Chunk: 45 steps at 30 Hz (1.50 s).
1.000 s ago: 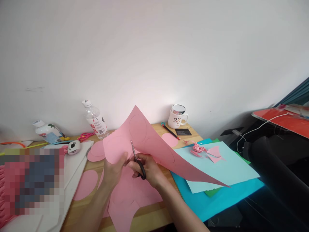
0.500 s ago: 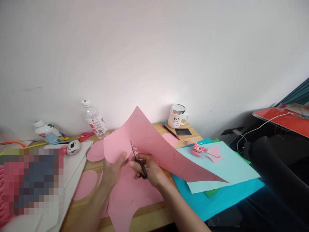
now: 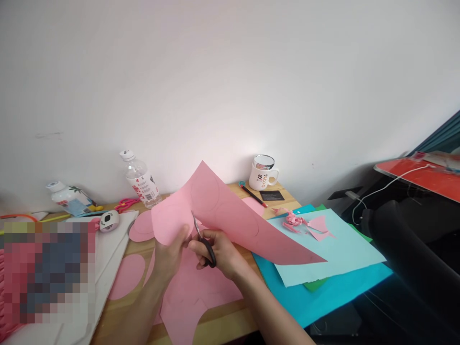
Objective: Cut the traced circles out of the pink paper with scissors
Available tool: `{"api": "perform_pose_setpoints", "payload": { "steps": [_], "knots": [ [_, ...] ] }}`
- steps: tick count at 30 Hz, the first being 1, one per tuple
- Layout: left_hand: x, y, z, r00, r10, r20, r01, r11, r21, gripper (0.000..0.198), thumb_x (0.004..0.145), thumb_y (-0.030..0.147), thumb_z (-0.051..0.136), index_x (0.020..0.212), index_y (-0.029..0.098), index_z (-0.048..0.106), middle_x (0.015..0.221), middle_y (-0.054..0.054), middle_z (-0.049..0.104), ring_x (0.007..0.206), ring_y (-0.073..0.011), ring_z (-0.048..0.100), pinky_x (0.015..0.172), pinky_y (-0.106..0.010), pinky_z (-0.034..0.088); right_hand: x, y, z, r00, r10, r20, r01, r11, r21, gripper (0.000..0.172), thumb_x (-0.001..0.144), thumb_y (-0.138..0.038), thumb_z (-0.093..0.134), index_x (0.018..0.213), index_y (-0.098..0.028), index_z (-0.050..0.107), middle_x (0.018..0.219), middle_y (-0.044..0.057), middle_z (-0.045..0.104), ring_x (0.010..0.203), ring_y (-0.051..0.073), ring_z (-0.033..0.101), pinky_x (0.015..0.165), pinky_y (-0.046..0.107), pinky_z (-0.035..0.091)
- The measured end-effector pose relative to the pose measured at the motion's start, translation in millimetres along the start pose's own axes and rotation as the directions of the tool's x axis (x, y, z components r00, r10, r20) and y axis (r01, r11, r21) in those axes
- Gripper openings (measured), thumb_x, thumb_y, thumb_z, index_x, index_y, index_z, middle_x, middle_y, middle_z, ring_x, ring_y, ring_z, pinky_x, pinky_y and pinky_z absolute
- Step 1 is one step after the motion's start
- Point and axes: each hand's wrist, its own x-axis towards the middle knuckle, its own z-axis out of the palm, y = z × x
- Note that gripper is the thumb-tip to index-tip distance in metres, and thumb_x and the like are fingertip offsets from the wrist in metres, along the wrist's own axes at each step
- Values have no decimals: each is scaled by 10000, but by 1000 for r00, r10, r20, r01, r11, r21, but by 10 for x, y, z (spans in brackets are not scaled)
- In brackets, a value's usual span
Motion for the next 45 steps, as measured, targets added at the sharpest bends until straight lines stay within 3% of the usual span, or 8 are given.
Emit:
{"api": "perform_pose_setpoints", "payload": {
  "steps": [4,7,12,20,29,34,45],
  "knots": [
    [-29,67,-27,999,39,9,-38,999,-28,278,730,341,701,587,179,526,515,43,476,490,-100,442,476,-251,382,25,-264,-47,990,91,112,-77,989,-125,417,690,-515,752,793,-132,621,623,-38,527,558,104,549,632,313,525],
    [-64,179,-2,997,83,3,-83,994,-78,271,726,324,710,589,179,526,506,50,463,483,-93,424,477,-248,371,25,-478,-78,975,103,196,-69,982,-177,432,710,-547,720,774,-133,614,648,-31,534,576,109,563,653,321,530],
    [-142,413,60,996,65,-63,-69,996,-60,249,708,298,717,600,179,527,512,45,481,480,-96,435,452,-240,362,-13,-561,-80,968,-19,250,68,980,-188,407,743,-531,702,828,-142,617,763,3,582,664,122,585,716,322,513],
    [-319,737,86,994,103,-27,-100,989,108,231,692,235,703,577,181,511,483,45,477,447,-99,452,429,-235,377,-164,-577,43,943,-146,298,186,977,-108,401,762,-524,687,879,-144,635,815,23,587,710,130,551,730,326,506],
    [-488,824,109,999,15,-31,-11,992,124,274,703,273,688,558,187,472,482,44,447,446,-90,410,431,-234,357,-322,-590,104,960,-130,249,152,986,-69,421,705,-537,732,828,-160,590,757,-10,522,695,124,545,688,296,511],
    [-423,761,61,999,-36,-3,36,989,142,277,715,296,680,571,192,467,485,47,437,450,-92,398,438,-242,353,-293,-547,85,981,-56,184,78,991,-112,463,656,-555,763,801,-157,574,715,-26,511,637,119,557,656,296,507],
    [-298,811,-10,999,-27,18,24,989,143,204,672,235,719,637,191,523,506,50,472,461,-98,417,429,-237,364,-230,-601,146,991,-42,128,54,994,-96,449,632,-546,773,741,-170,553,595,-52,477,571,117,527,639,325,525]
  ]
}}
